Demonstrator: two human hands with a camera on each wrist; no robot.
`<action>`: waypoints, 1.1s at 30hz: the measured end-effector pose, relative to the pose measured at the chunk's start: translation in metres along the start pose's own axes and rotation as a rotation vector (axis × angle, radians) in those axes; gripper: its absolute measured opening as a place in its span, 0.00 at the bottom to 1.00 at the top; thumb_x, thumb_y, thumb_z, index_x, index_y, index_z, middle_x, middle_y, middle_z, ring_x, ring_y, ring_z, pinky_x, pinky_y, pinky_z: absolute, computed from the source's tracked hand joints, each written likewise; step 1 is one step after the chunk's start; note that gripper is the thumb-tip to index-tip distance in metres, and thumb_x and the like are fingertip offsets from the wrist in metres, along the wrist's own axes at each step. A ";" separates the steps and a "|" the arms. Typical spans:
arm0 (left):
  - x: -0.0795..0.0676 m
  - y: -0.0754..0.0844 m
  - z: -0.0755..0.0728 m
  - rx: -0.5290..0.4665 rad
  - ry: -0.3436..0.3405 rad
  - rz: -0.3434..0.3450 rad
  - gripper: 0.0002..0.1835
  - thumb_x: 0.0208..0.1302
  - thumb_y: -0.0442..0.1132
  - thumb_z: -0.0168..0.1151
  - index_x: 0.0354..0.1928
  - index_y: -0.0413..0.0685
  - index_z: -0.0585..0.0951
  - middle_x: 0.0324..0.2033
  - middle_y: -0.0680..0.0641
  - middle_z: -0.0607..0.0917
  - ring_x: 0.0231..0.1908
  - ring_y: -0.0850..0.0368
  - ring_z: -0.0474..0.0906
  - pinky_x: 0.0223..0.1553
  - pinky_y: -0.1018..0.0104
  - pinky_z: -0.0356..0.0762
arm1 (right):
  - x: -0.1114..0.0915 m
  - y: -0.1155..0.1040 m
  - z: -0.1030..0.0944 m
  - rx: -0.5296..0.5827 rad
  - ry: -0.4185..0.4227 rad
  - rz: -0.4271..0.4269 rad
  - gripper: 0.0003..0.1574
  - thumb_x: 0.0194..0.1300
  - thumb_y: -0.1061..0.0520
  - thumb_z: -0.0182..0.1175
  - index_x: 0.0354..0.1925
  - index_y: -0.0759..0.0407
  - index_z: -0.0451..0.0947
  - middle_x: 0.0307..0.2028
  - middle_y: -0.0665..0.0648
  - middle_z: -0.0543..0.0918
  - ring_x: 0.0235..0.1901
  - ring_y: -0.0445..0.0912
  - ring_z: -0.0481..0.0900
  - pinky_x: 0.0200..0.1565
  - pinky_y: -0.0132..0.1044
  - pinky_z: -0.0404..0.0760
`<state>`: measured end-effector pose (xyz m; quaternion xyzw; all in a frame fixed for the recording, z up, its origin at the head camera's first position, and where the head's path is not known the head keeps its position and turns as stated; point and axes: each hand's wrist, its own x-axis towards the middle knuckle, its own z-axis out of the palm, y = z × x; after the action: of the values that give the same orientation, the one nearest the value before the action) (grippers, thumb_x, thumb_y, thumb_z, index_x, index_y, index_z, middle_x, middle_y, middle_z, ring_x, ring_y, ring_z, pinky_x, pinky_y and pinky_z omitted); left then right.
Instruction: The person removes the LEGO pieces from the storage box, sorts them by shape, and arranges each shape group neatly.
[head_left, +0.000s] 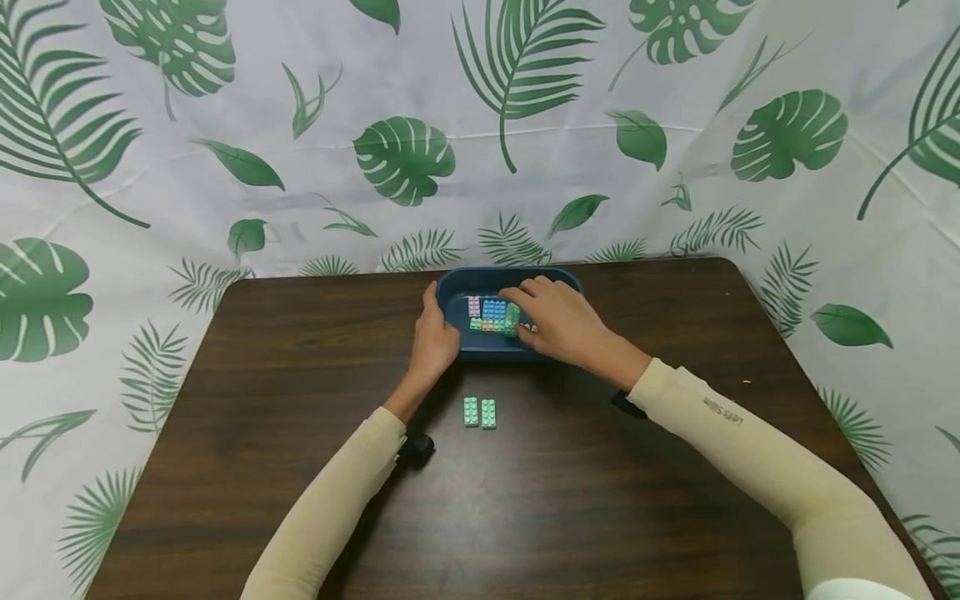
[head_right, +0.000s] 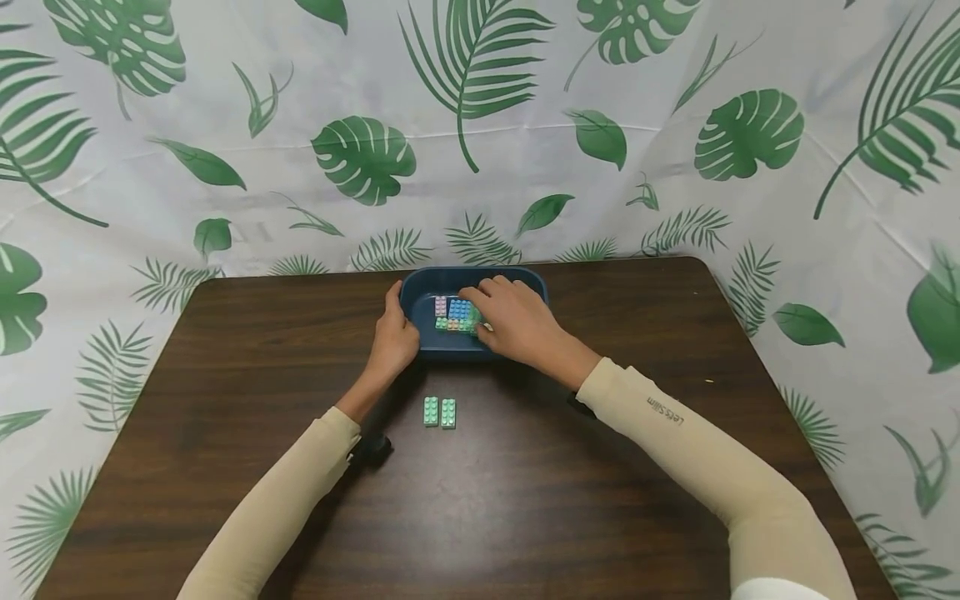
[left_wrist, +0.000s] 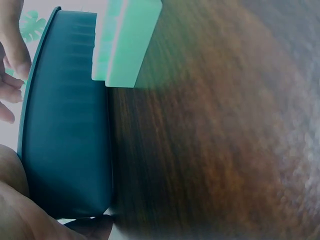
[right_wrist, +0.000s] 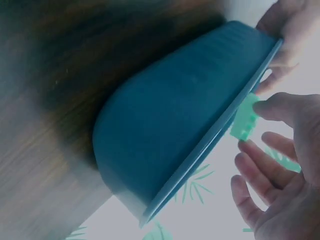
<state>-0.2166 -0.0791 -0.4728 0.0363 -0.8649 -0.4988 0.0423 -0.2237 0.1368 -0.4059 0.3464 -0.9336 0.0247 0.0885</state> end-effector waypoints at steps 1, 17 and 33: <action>0.000 0.000 0.000 0.004 -0.001 0.000 0.41 0.63 0.25 0.41 0.76 0.55 0.43 0.44 0.34 0.79 0.20 0.49 0.68 0.22 0.60 0.63 | -0.002 -0.002 -0.001 0.008 0.007 -0.002 0.37 0.59 0.45 0.65 0.65 0.46 0.68 0.52 0.53 0.79 0.49 0.49 0.75 0.47 0.44 0.77; 0.001 -0.001 0.001 0.015 0.009 0.006 0.41 0.62 0.26 0.41 0.76 0.54 0.44 0.14 0.48 0.68 0.11 0.54 0.61 0.15 0.64 0.59 | -0.047 -0.036 0.001 0.128 0.075 -0.232 0.47 0.59 0.44 0.64 0.72 0.47 0.56 0.47 0.50 0.76 0.42 0.41 0.73 0.43 0.36 0.76; 0.003 -0.002 0.001 0.009 0.012 0.017 0.38 0.65 0.27 0.40 0.76 0.51 0.45 0.14 0.48 0.68 0.11 0.53 0.62 0.16 0.62 0.60 | -0.073 -0.043 0.040 0.220 -0.058 -0.241 0.49 0.57 0.43 0.66 0.72 0.44 0.56 0.47 0.44 0.76 0.43 0.36 0.70 0.48 0.35 0.76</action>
<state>-0.2193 -0.0792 -0.4751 0.0322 -0.8671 -0.4943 0.0517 -0.1471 0.1466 -0.4594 0.4640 -0.8791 0.1059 0.0255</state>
